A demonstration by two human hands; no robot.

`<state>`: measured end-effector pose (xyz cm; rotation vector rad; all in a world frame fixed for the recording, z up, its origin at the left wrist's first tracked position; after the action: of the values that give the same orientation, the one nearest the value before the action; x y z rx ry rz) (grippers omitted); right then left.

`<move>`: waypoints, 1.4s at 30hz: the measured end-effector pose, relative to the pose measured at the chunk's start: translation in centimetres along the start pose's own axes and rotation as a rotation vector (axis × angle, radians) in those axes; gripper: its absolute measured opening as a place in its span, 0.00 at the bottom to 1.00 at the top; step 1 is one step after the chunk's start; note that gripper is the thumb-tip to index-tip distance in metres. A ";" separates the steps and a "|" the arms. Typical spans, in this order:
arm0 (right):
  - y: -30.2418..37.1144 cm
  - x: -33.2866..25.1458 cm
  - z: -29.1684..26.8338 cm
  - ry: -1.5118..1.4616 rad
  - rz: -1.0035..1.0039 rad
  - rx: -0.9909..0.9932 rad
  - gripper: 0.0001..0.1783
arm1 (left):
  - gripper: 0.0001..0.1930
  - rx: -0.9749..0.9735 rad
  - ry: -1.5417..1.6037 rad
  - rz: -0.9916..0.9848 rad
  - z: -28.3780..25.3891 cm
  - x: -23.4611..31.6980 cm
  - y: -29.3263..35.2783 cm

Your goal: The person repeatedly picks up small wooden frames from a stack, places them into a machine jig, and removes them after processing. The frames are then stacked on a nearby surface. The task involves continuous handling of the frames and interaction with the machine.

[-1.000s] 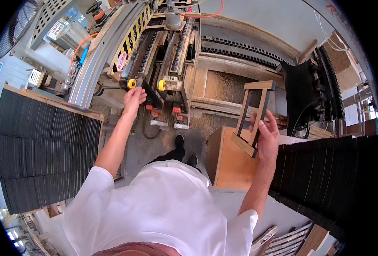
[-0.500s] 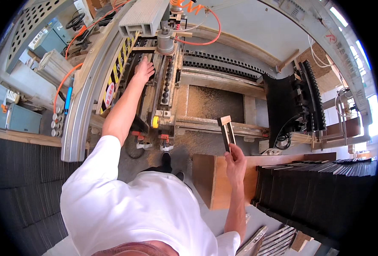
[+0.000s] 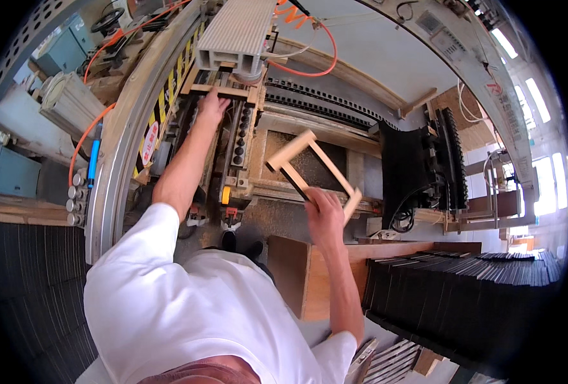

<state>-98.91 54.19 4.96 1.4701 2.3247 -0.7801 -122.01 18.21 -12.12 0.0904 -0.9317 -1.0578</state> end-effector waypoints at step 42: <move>-29.0 -10.9 26.3 0.835 -0.780 -0.219 0.15 | 0.17 0.004 0.045 0.038 -33.3 2.9 43.4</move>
<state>-121.32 21.16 -2.55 0.8288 3.5447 0.0250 -67.95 26.96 -10.46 0.0990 -0.8913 -1.0145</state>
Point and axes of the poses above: each hand's wrist, its own y-axis away from the middle knuckle, its own z-axis out of the palm, x = y × z, the point moved 1 cm from there along -y, towards the middle knuckle, and after that the axes turned 5 degrees about y, right-handed, at the moved point
